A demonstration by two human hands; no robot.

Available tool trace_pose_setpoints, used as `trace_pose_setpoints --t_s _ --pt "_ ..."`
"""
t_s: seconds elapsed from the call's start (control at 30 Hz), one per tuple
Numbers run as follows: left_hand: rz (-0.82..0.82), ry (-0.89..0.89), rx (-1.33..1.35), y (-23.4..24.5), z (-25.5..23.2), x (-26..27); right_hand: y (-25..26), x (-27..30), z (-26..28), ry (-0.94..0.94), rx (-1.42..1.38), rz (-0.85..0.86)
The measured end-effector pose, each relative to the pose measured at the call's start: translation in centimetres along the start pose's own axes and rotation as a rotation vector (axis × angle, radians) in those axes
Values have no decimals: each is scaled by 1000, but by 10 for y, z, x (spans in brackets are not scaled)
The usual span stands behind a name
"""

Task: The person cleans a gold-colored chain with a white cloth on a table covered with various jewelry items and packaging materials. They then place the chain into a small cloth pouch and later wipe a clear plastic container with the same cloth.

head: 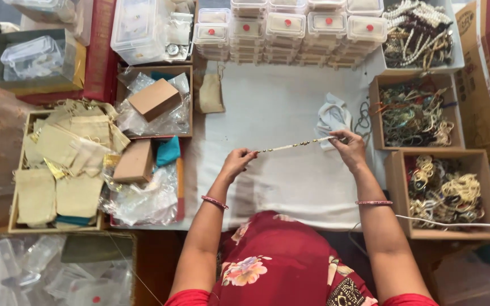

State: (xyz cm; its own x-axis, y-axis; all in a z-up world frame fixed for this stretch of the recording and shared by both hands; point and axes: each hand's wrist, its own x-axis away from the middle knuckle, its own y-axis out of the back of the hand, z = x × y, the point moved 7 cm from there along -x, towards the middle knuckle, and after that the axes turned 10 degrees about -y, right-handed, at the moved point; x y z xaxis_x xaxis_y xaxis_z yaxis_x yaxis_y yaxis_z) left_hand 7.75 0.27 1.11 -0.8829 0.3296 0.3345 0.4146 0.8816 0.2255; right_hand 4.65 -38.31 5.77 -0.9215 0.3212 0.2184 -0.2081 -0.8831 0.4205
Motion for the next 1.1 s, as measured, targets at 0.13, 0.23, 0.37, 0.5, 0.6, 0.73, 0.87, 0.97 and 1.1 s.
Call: trace_pose_setpoints --t_s 0.13,0.23,0.37,0.5,0.6,0.73,0.87,0.97,1.1 --pt "-84 47 -11 -19 2 2 -5 -11 -8 36 186 39" --pt "-68 -31 132 -50 -16 -5 -36 4 15 375 480 30" --pt "24 -11 401 -85 -35 -12 -89 55 71 524 440 266" --pt "44 5 657 -88 -38 -17 -121 68 67 465 502 398" --pt "1 -169 1007 -71 -43 -23 -127 70 62 233 455 533" --pt "-204 -132 1057 -41 -89 6 -133 76 52 89 406 630" --pt "-199 -194 624 -37 -93 3 -130 97 92 206 447 696" --pt "-139 -237 356 -47 -83 -4 -127 94 103 306 473 674" --pt "30 -175 106 -61 -79 2 -108 84 119 464 292 523"
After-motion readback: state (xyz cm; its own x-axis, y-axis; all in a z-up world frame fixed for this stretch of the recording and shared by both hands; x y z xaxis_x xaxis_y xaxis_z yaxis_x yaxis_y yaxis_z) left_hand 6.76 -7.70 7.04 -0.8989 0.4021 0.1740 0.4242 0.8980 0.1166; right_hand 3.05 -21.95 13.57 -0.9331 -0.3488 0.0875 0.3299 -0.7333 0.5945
